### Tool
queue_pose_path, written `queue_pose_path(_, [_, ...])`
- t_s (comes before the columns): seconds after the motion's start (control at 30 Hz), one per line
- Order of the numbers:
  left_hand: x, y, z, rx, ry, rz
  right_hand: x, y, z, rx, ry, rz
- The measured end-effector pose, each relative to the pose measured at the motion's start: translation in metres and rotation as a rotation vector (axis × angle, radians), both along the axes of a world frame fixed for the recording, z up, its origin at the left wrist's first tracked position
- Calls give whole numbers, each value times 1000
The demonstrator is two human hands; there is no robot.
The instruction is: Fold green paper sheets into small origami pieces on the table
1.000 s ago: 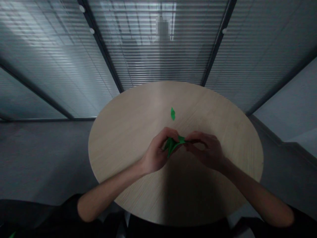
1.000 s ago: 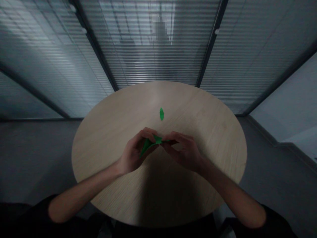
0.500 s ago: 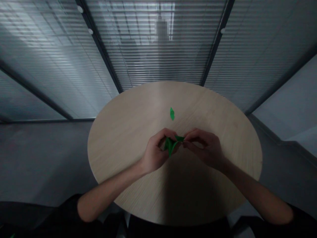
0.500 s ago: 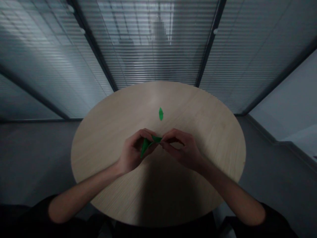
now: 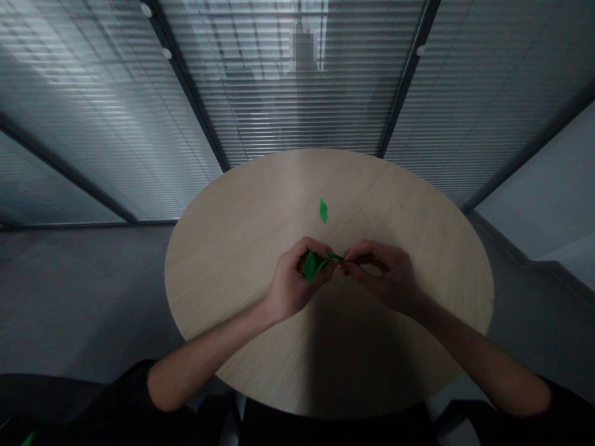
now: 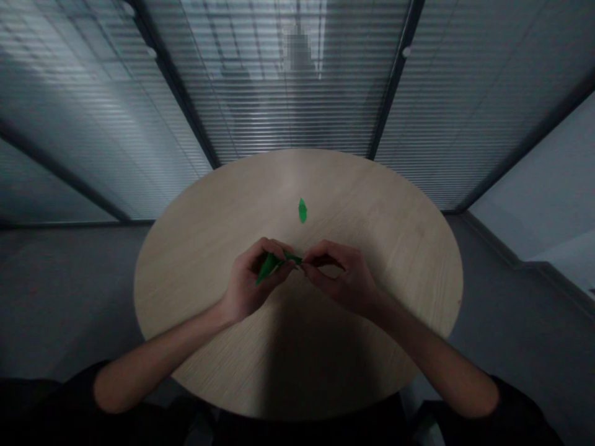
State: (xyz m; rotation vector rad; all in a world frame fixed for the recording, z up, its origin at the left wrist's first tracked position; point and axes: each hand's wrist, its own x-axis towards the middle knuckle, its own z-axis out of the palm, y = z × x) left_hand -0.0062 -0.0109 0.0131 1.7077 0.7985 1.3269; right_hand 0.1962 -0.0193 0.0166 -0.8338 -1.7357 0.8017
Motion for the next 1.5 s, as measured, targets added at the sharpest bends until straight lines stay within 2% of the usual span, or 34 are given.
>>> queue_pose_path(0.23, [0,-1,3,-51,-25,4,-1,-1,2,-35,20,-9])
queue_pose_path(0.43, [2,-1,2,-77,-40,-6,0,0,0,6,3,-49])
queue_pose_path(0.73, [-1,1,-2,-39,-45,35,1,1,1,-178,133,-25])
queue_pose_path(1.17, [0,1,1,-57,-32,8,1,2,1,-199,87,-9])
queue_pose_path(1.33, [-2,4,0,-72,-46,61,3,1,1,-143,63,-32])
queue_pose_path(1.5, [-1,5,1,-94,-46,44,2,2,2,-20,-9,-27])
